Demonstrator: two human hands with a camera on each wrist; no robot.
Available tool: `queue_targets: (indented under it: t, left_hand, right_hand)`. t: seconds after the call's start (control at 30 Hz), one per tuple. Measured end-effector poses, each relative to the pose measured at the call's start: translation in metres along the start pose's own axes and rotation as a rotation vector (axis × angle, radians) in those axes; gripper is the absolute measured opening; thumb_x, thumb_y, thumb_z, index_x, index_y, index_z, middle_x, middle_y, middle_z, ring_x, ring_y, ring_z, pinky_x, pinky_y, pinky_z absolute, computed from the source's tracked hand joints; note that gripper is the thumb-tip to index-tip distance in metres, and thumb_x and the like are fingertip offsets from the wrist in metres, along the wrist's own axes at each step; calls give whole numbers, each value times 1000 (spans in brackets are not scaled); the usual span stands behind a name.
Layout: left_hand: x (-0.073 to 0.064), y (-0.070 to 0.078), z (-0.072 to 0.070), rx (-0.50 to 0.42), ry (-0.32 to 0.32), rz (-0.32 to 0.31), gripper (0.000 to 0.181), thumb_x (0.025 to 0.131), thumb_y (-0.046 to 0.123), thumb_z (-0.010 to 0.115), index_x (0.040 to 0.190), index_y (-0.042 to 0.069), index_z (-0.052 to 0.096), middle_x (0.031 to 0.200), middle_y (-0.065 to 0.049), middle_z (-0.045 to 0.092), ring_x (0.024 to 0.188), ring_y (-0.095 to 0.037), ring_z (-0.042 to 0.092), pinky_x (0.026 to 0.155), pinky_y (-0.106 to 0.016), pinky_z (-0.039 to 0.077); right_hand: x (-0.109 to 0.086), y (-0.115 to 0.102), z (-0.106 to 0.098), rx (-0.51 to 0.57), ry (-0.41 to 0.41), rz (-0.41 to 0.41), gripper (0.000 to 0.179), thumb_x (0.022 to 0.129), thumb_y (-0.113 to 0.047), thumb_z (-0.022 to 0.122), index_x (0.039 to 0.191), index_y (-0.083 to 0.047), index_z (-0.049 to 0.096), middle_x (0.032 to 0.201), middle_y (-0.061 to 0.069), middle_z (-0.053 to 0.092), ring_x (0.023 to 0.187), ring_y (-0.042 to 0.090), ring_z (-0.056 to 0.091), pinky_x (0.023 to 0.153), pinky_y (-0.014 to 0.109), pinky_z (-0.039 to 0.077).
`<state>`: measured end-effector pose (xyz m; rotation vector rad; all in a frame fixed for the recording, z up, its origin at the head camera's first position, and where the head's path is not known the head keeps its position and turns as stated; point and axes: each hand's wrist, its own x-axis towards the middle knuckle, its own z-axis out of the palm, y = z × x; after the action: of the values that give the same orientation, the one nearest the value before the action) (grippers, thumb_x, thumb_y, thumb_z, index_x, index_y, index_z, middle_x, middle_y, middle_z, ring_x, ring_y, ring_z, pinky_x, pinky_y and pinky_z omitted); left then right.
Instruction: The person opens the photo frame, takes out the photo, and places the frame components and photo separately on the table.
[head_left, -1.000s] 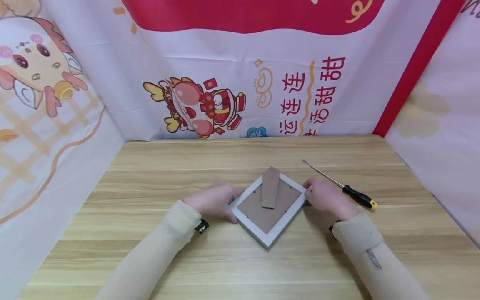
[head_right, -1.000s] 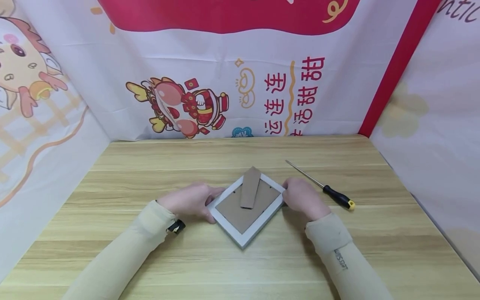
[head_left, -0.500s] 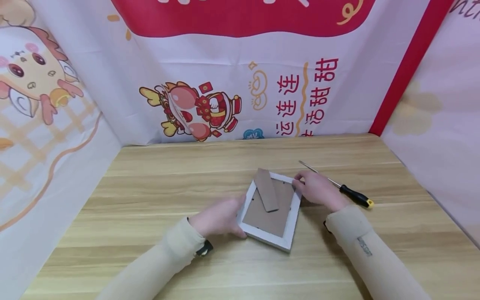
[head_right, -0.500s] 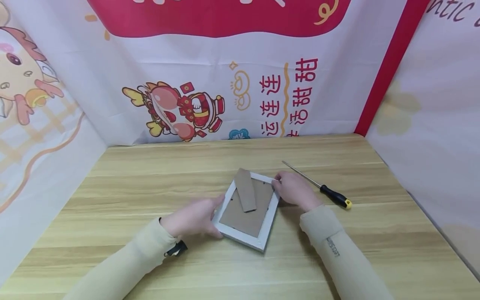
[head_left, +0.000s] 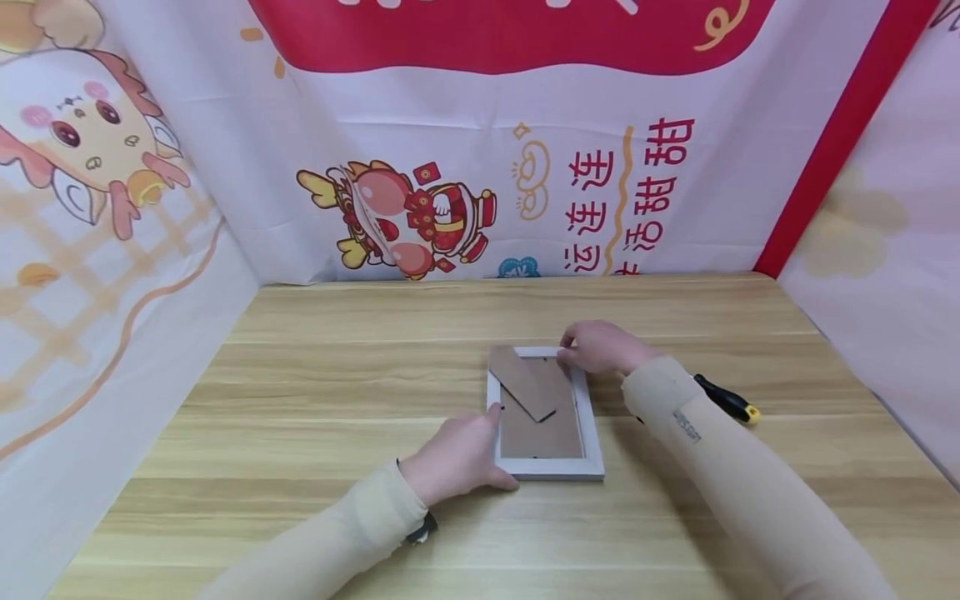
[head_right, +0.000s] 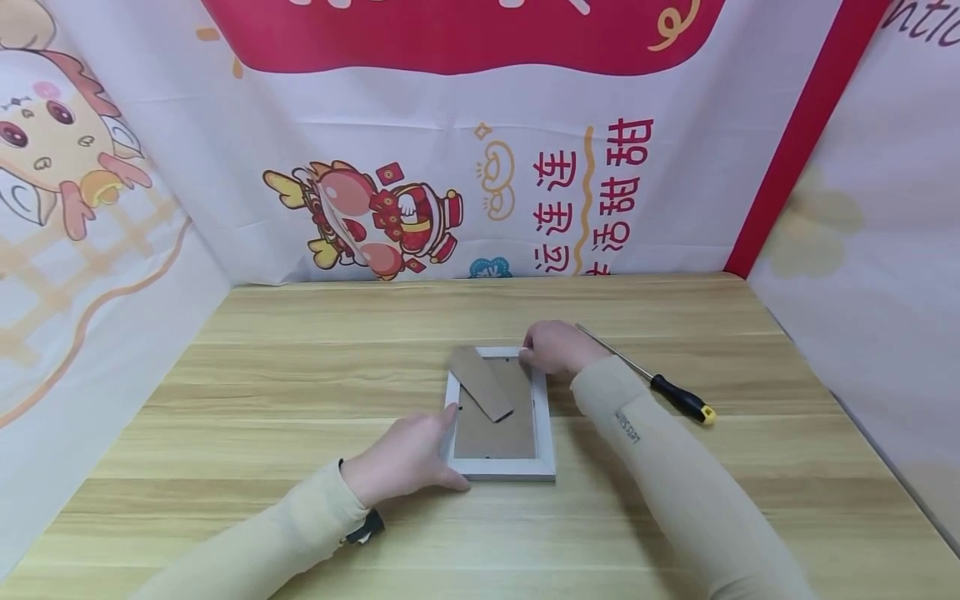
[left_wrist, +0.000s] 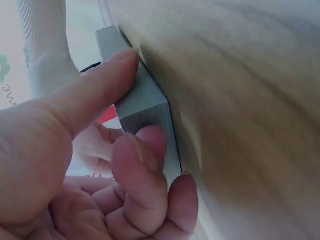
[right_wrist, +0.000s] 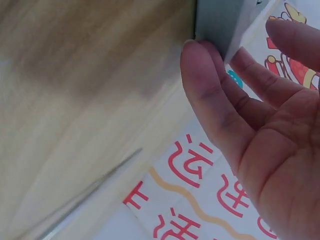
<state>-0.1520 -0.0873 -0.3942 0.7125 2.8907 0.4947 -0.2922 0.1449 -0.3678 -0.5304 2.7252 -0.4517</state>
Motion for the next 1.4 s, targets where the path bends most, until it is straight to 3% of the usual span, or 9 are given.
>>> queue_targets:
  t: [0.13, 0.27, 0.37, 0.47, 0.53, 0.83, 1.07, 1.27, 1.4]
  left_hand:
    - [0, -10, -13, -88, -33, -40, 87, 68, 54, 85, 128, -5, 62, 67, 1, 61, 53, -9, 47, 49, -28, 45]
    - [9, -25, -33, -168, -16, -100, 61, 75, 49, 83, 119, 9, 71, 69, 4, 59, 58, -12, 48, 51, -28, 41]
    - [15, -35, -40, -124, 16, -95, 74, 73, 48, 85, 131, 8, 64, 98, -6, 68, 88, -21, 61, 77, -37, 52]
    - [18, -41, -38, -72, 12, -85, 89, 70, 52, 85, 140, 4, 56, 137, -16, 57, 125, -34, 52, 105, -48, 42]
    - [18, -41, -35, -44, -10, -81, 94, 70, 55, 84, 143, 4, 52, 146, -15, 50, 133, -36, 45, 110, -49, 35]
    - [16, -39, -27, 41, -89, 38, 96, 71, 58, 82, 143, 3, 52, 154, -19, 37, 134, -42, 42, 110, -51, 35]
    - [16, -41, -28, 53, -111, 49, 99, 71, 58, 81, 146, 4, 48, 157, -17, 31, 138, -47, 34, 111, -56, 31]
    - [20, -42, -26, 62, -121, 76, 100, 72, 58, 81, 147, 3, 46, 157, -19, 29, 138, -37, 38, 110, -49, 35]
    - [23, -43, -23, 57, -131, 77, 100, 72, 57, 81, 148, 3, 44, 157, -19, 29, 139, -31, 37, 111, -43, 36]
  right_hand:
    - [-1, 0, 3, 19, 2, 21, 31, 98, -30, 63, 121, -11, 68, 112, 6, 67, 97, 24, 59, 89, 45, 50]
    - [-12, 8, -1, 34, 29, -5, 39, 98, -27, 62, 132, -6, 61, 116, 12, 66, 100, 26, 61, 88, 48, 51]
    - [-30, 21, -12, 22, 85, -39, 41, 99, -24, 60, 133, -1, 59, 107, 13, 67, 94, 26, 62, 81, 47, 52]
    - [-51, 36, -23, 12, 159, -49, 40, 96, -23, 62, 128, 2, 62, 95, 11, 67, 84, 25, 61, 76, 46, 51]
    - [-66, 48, -28, 17, 192, -38, 40, 94, -22, 65, 126, 3, 63, 90, 11, 66, 80, 25, 59, 73, 46, 49]
    - [-98, 96, -21, -23, 81, 96, 46, 85, -17, 77, 123, 4, 62, 88, 12, 63, 78, 25, 57, 72, 45, 49]
    - [-100, 112, -17, -43, 58, 117, 41, 80, -15, 81, 114, 2, 64, 89, 10, 63, 80, 27, 57, 76, 47, 48]
    - [-101, 124, -16, -77, 63, 134, 20, 80, -9, 76, 96, -3, 66, 82, 8, 60, 75, 27, 54, 71, 43, 47]
    - [-98, 126, -17, -53, 40, 144, 17, 83, -9, 71, 97, -3, 63, 81, 9, 58, 75, 27, 53, 67, 41, 45]
